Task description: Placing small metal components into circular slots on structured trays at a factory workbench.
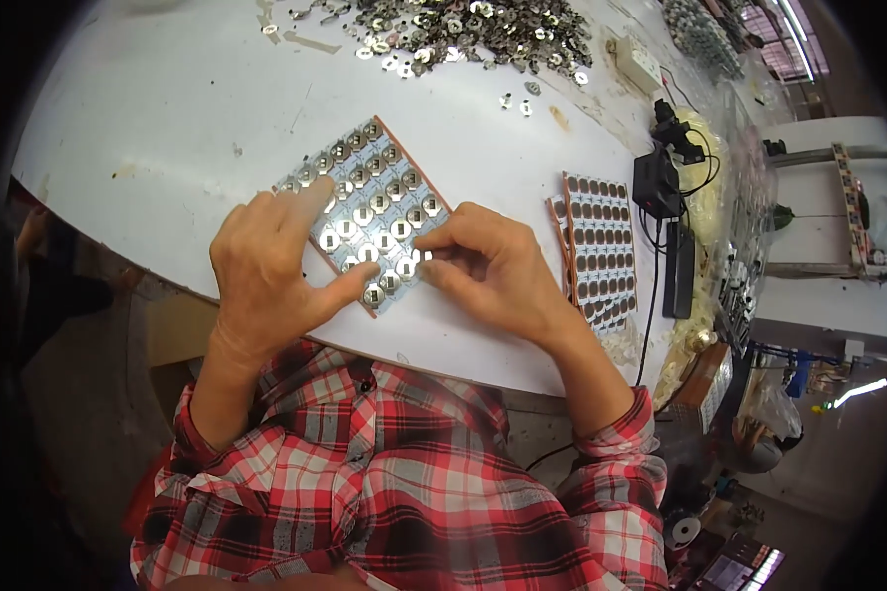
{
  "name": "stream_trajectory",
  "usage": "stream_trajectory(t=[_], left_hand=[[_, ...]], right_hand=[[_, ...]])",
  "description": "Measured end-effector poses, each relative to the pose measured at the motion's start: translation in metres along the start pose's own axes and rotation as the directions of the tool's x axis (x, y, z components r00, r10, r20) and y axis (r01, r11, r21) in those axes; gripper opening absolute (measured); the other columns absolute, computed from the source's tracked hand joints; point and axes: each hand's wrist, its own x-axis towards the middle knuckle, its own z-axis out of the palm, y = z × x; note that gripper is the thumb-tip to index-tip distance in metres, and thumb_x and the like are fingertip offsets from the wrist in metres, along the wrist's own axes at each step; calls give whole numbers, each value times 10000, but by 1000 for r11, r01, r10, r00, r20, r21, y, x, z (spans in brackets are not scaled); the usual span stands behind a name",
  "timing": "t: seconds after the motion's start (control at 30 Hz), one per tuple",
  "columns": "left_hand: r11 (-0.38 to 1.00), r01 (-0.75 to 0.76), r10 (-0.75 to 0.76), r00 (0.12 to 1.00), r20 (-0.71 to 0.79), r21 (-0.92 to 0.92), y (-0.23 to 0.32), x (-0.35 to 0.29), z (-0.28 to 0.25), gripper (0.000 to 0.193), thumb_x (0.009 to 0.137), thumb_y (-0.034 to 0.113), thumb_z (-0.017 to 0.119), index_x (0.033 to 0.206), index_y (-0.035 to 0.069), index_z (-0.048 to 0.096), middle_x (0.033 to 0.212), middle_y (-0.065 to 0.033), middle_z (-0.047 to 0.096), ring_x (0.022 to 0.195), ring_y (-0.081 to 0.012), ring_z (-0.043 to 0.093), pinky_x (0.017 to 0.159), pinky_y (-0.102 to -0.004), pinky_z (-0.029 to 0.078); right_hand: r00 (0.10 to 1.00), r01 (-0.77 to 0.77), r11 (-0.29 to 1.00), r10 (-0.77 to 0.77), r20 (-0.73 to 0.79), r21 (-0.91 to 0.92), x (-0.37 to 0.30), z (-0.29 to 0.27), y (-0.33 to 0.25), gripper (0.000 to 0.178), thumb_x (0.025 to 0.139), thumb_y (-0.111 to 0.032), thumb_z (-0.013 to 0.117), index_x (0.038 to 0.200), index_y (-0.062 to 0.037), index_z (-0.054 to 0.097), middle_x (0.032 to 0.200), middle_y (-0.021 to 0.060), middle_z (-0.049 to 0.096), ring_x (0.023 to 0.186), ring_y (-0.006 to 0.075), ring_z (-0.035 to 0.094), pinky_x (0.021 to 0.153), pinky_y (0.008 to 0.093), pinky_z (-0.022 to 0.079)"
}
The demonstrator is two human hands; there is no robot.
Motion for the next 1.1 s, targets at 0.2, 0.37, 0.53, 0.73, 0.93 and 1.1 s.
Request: stream_trajectory(t=[0.2, 0.37, 0.53, 0.73, 0.93, 1.1], left_hand=[[1000, 4, -3, 1000, 16, -31, -1, 6, 2, 731, 622, 358, 873, 1195, -35, 645, 804, -92, 610, 711, -265, 578, 628, -388, 423], [999, 36, -36, 999, -7, -38, 0, 2, -6, 764, 643, 392, 883, 1242, -14, 637, 811, -104, 615, 726, -280, 586, 655, -401, 431], [995, 42, -46, 998, -41, -89, 2, -3, 0, 672, 691, 453, 862, 1156, 12, 661, 788, -91, 619, 724, -277, 613, 669, -406, 459], [999, 17, -21, 994, -107, -33, 2, -11, -1, 622, 702, 447, 861, 1118, 21, 681, 774, -86, 636, 712, -268, 623, 649, -407, 476], [999, 11, -17, 987, -158, -36, 1, -5, 7, 544, 715, 441, 855, 1063, 46, 715, 785, -116, 687, 714, -292, 669, 673, -408, 517], [999, 25, -29, 993, -117, -29, -4, -6, 11, 482, 751, 412, 834, 1037, 45, 708, 785, -135, 686, 732, -312, 676, 691, -425, 523]], right_hand=[[925, -56, 937, -81, -370, -346, 65, -51, 45, 216, 898, -1, 693, 1100, -52, 752, 970, 48, 730, 820, 147, 664, 723, 269, 525], [865, 163, 665, -451, -219, -729, 107, -71, 84, 199, 868, -7, 692, 1053, -54, 747, 991, 127, 717, 872, 314, 680, 780, 382, 544], [883, 157, 675, -422, -203, -721, 88, -61, 91, 156, 843, 28, 672, 979, -19, 733, 936, 166, 686, 861, 360, 673, 797, 406, 550], [831, 115, 857, -360, -423, -503, 79, -46, 80, 138, 841, 45, 663, 956, -8, 716, 962, 156, 696, 959, 351, 648, 840, 419, 540], [879, 159, 697, -422, -222, -699, 74, -53, 86, 138, 817, 50, 650, 914, -28, 710, 902, 132, 674, 904, 344, 621, 803, 420, 516], [925, 181, 647, -368, -96, -740, 39, -34, 51, 158, 784, 69, 614, 885, -18, 699, 867, 140, 649, 890, 354, 616, 777, 436, 502]])
